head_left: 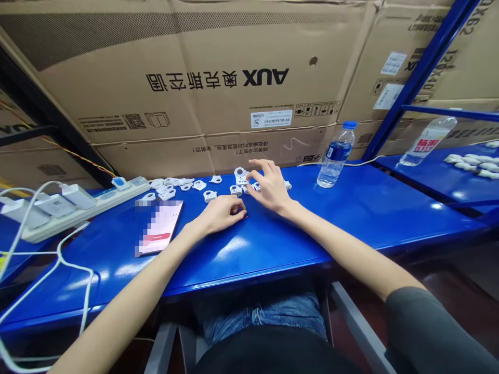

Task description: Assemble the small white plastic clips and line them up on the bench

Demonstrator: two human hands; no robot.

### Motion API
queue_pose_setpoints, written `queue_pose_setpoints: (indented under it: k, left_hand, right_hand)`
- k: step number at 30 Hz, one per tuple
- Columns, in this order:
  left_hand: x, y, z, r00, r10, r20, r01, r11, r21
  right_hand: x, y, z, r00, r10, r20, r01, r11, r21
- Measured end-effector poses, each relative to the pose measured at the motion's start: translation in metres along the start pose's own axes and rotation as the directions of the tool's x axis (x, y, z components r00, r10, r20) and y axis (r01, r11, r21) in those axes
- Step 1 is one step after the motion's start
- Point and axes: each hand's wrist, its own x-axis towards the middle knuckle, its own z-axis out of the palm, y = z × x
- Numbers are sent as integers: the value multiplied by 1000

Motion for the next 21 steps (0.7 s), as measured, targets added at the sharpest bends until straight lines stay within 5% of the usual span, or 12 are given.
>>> queue_pose_setpoints:
  k: [4, 10, 16, 21]
  left_hand:
    - [0, 0, 1, 1000, 8, -30, -10, 998, -67]
    - [2, 6, -8, 974, -58, -218, 8, 975, -223]
    - [6, 3, -13, 887, -242, -394, 45, 894, -447]
    - [8, -7, -13, 828, -371, -419, 83, 822, -564]
  right_hand:
    - [0, 0, 0, 1000, -6, 3, 6, 1000, 12]
    - [-1, 1, 1, 1000, -7, 7, 7, 1000, 16]
    - [-2, 1, 2, 1000, -12, 5, 11, 999, 42]
    - [-3, -3, 2, 999, -40, -23, 41, 998, 44]
